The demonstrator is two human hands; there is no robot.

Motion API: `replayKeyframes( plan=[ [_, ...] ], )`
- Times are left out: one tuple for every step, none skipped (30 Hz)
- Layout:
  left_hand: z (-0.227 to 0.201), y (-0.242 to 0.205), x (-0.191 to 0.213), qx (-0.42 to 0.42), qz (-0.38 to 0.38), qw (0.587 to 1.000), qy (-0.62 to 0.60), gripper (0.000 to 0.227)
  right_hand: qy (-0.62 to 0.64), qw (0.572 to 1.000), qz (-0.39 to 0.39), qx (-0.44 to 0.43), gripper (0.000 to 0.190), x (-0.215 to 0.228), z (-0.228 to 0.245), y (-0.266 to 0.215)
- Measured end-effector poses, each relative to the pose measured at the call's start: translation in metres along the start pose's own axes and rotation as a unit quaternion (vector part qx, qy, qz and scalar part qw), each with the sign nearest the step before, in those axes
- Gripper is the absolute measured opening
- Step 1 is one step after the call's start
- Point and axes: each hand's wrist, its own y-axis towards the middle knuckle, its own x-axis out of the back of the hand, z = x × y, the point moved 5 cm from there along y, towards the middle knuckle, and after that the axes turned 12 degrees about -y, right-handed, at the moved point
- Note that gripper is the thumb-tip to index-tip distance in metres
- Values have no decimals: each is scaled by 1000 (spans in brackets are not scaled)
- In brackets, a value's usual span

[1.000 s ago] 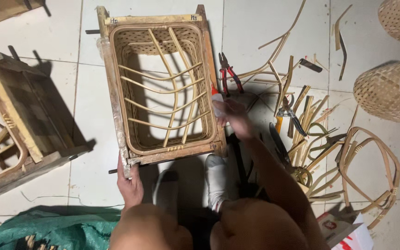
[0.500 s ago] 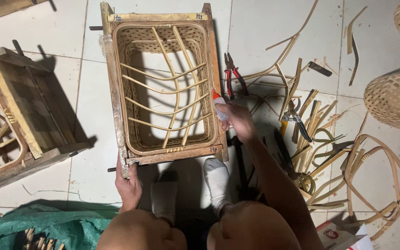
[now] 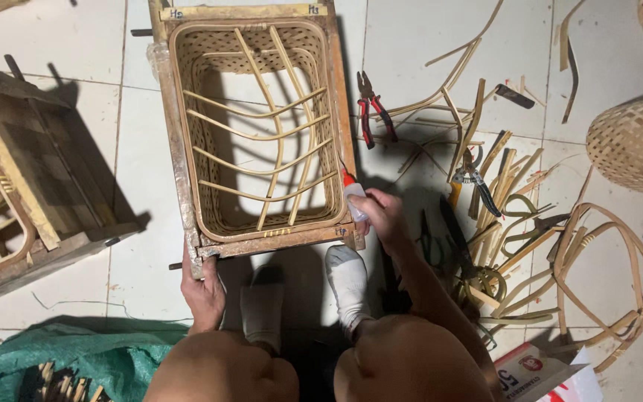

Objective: The person applies glue to the inner frame of a rectangular woven basket and then uses a hammer to tap a curved bamboo strip into place along the rim. The person repeats this process for multiple strips around the basket's edge.

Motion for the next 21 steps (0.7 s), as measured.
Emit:
replayKeyframes(
  plan=[
    [0, 1, -1, -1, 0, 1000, 4, 52, 12, 1000, 0, -17, 28, 0, 0, 3],
    [-1, 0, 1, 1, -1, 1000, 10, 52, 24, 999, 2, -36, 28, -1, -1, 3],
    [1, -1, 2, 21, -1, 1000, 13, 54, 21, 999, 4, -25, 28, -2, 0, 4],
    [3, -1, 2, 40, 0, 999, 17, 55, 20, 1000, 5, -14, 28, -3, 1, 3],
    [4, -1, 2, 60, 2, 998, 20, 56, 18, 1000, 5, -4, 28, -3, 2, 2],
    [2, -1, 3, 48, 1, 999, 19, 55, 24, 1000, 4, -16, 27, -3, 1, 0],
    [0, 0, 3, 36, 0, 999, 18, 55, 31, 999, 2, -28, 26, -3, 0, -2],
    [-1, 0, 2, 24, 0, 1000, 17, 54, 37, 999, 0, -40, 25, -3, -2, -4],
    [-1, 1, 1, 25, 1, 1000, 14, 54, 30, 998, -6, -47, 25, -2, -3, -6],
    [-1, 0, 1, 26, 1, 1000, 12, 54, 22, 998, -10, -53, 24, -2, -5, -8],
    [-1, 0, 1, 27, 2, 1000, 10, 54, 14, 998, -15, -60, 24, -2, -7, -11],
    [-1, -1, 1, 22, 1, 1000, 6, 55, 14, 997, -16, -69, 24, -3, -10, -14],
    [-1, -1, 1, 18, 0, 1000, 2, 55, 14, 997, -17, -78, 24, -3, -13, -18],
    [-1, -1, 1, 14, 1, 1000, -1, 55, 14, 996, -18, -89, 24, -3, -19, -24],
    [-1, -2, 2, 13, 3, 1000, -2, 55, 18, 996, -11, -88, 24, -4, -23, -31],
    [-1, -2, 1, 11, 5, 1000, -4, 54, 21, 996, -4, -86, 24, -5, -28, -37],
    [-1, -2, 1, 9, 7, 1000, -6, 54, 24, 996, 4, -83, 24, -5, -33, -45],
    [-1, -1, 1, 6, 7, 1000, -4, 53, 36, 997, 2, -68, 23, -5, -36, -50],
    [-1, 0, 1, 4, 7, 1000, -2, 52, 48, 998, 1, -52, 23, -4, -39, -55],
    [-2, 0, 2, 2, 6, 1000, 1, 52, 59, 998, 1, -37, 22, -4, -43, -59],
    [-1, 0, 3, 4, 3, 1000, 0, 51, 58, 998, 4, -30, 22, -5, -47, -61]
  ],
)
